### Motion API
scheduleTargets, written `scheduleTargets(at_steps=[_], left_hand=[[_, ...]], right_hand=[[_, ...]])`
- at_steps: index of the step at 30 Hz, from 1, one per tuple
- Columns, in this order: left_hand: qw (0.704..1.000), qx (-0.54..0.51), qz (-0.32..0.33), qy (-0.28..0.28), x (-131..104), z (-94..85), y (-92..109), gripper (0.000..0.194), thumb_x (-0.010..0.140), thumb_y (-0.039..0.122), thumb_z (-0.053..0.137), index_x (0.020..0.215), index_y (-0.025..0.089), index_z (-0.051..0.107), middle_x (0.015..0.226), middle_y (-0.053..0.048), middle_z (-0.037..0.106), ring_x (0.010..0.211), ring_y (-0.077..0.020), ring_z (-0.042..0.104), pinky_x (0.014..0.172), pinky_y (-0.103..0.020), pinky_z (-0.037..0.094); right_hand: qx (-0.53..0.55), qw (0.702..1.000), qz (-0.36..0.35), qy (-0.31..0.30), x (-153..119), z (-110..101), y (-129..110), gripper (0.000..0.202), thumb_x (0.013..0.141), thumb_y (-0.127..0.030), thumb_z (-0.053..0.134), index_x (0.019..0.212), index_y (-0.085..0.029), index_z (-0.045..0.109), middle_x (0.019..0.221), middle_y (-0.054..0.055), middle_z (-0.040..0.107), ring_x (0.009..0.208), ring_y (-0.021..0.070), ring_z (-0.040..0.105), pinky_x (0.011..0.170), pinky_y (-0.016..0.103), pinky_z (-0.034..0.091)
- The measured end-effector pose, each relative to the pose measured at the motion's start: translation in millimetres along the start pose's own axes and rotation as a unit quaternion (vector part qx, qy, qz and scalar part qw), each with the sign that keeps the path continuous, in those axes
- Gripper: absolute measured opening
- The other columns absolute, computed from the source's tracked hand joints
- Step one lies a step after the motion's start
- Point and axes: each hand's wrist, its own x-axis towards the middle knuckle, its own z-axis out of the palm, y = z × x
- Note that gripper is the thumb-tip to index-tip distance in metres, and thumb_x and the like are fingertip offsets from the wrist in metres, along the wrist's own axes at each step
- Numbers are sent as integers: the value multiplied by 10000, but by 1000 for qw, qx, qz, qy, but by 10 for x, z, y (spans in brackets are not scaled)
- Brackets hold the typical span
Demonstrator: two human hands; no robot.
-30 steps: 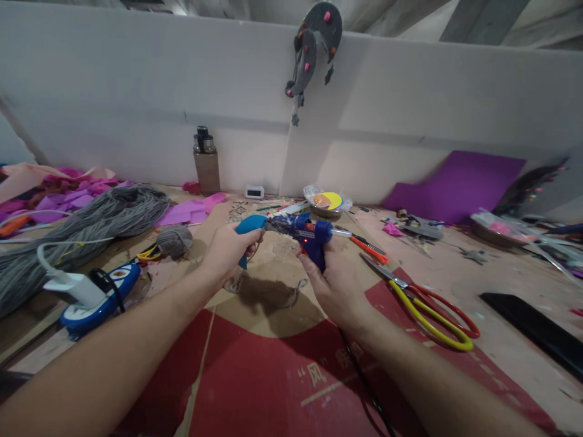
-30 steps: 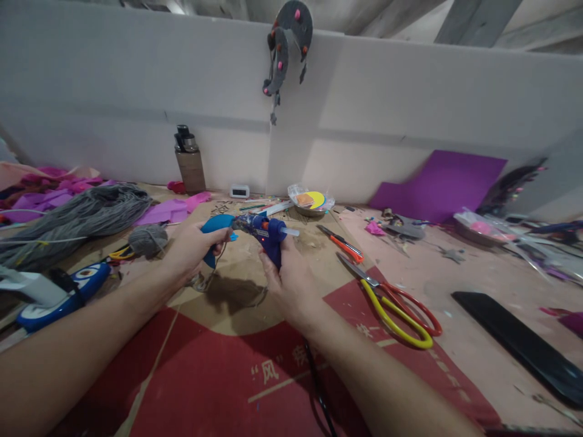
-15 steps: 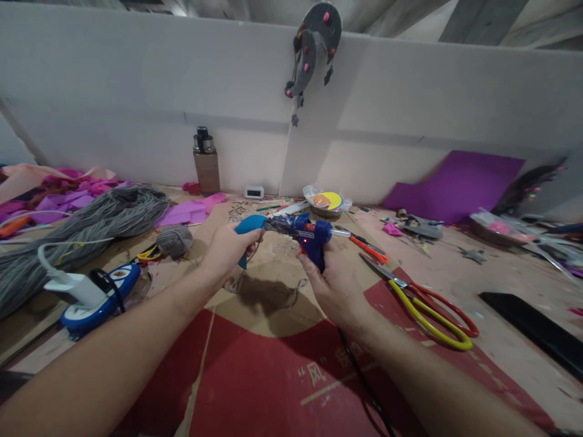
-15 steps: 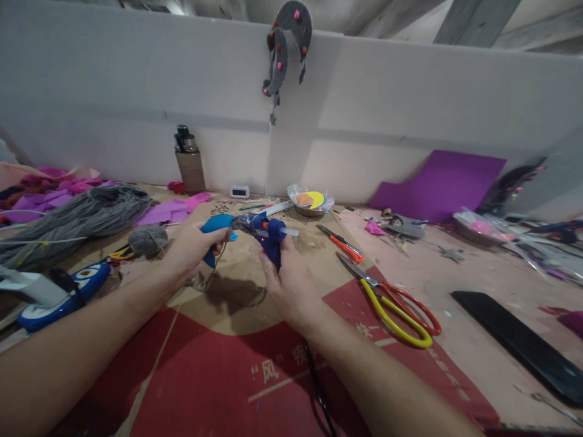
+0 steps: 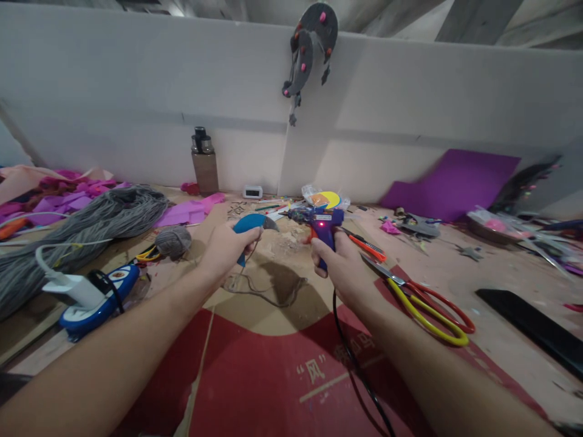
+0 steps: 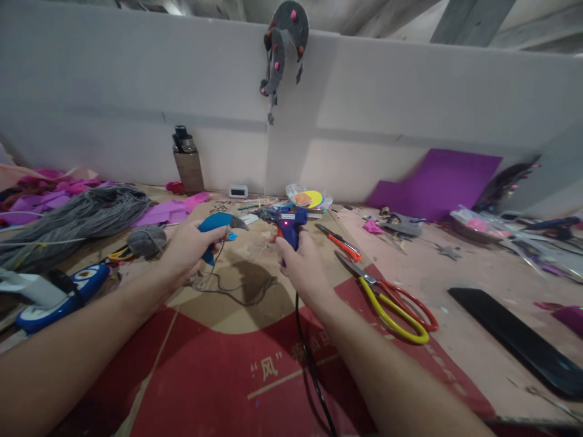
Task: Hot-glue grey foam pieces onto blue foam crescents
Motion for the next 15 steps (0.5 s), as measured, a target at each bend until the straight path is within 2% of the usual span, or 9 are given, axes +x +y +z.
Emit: scheduleTargets(at_steps=[3,6,8,11,13,15], left_hand=[[995,79,41,32,-38,-22,93,191,687,341,698,696,160,637,507,0,560,448,-105,469,424,-219,324],[982,157,94,54,-98,-30,226,189,704,345,685,672,160,666,475,11,542,454,-111,467,445,-225,324],[970,189,137,65,-127,-34,297,166,710,324,682,668,164,685,495,9,554,488,-120,482,472,-229,328],[947,240,202,75,-136,-52,338,145,738,305,666,744,172,723,614,-16,628,611,-156,548,576,-245,389],[926,277,243,82,-122,-75,324,164,759,310,653,811,179,737,718,-39,677,720,-186,590,699,-274,426],[907,300,283,85,-99,-104,295,178,768,318,650,844,185,740,806,-61,705,820,-213,610,804,-302,427]], right_hand=[[41,994,101,-18,162,-39,122,232,769,-369,594,884,-208,474,644,-42,529,473,93,437,387,206,337],[-90,987,124,-52,312,-159,265,217,771,-399,579,809,-190,535,610,-7,545,506,136,505,442,261,407],[-199,974,102,-44,374,-274,321,211,738,-387,616,705,-192,542,614,26,567,570,182,558,528,321,451],[-311,948,-15,63,367,-366,265,204,678,-328,671,665,-202,512,734,82,608,798,259,598,735,417,467],[-301,944,-73,113,288,-286,131,199,718,-347,640,738,-197,510,850,104,620,902,265,585,827,448,449],[-182,980,-50,63,169,-76,-41,227,777,-392,591,856,-196,509,911,87,621,882,223,597,831,420,463]])
